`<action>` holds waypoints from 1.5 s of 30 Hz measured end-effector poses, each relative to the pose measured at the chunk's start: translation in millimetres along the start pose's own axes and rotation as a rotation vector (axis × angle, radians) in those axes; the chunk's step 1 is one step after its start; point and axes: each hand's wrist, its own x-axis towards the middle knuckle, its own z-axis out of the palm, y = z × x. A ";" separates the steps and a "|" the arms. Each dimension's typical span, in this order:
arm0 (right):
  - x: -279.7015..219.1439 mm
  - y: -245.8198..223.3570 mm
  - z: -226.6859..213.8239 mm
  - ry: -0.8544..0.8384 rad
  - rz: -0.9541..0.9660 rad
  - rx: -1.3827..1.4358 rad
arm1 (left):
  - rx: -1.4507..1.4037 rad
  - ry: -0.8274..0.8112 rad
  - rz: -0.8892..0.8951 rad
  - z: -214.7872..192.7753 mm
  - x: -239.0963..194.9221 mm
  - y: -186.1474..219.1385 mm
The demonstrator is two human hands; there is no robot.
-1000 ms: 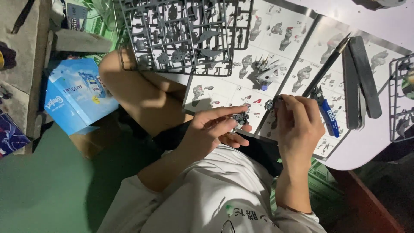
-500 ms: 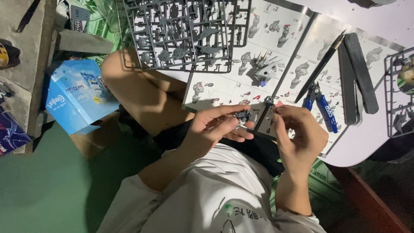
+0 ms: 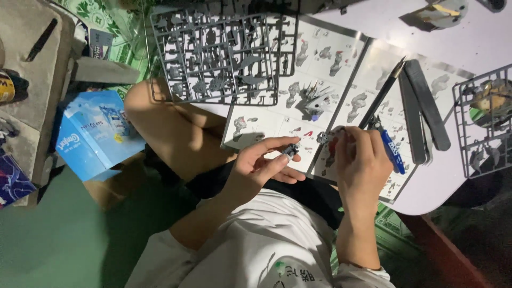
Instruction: The person assembles a small plastic model kit by snapping together gray parts and using a hobby knife to trim excess plastic. They handle multiple small components, refer to an instruction sheet, and use tweezers and a hobby knife to refine the assembly.
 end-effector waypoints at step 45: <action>33.0 28.0 20.5 -0.002 -0.072 0.032 | 0.393 0.173 0.335 -4.9 86.5 16.3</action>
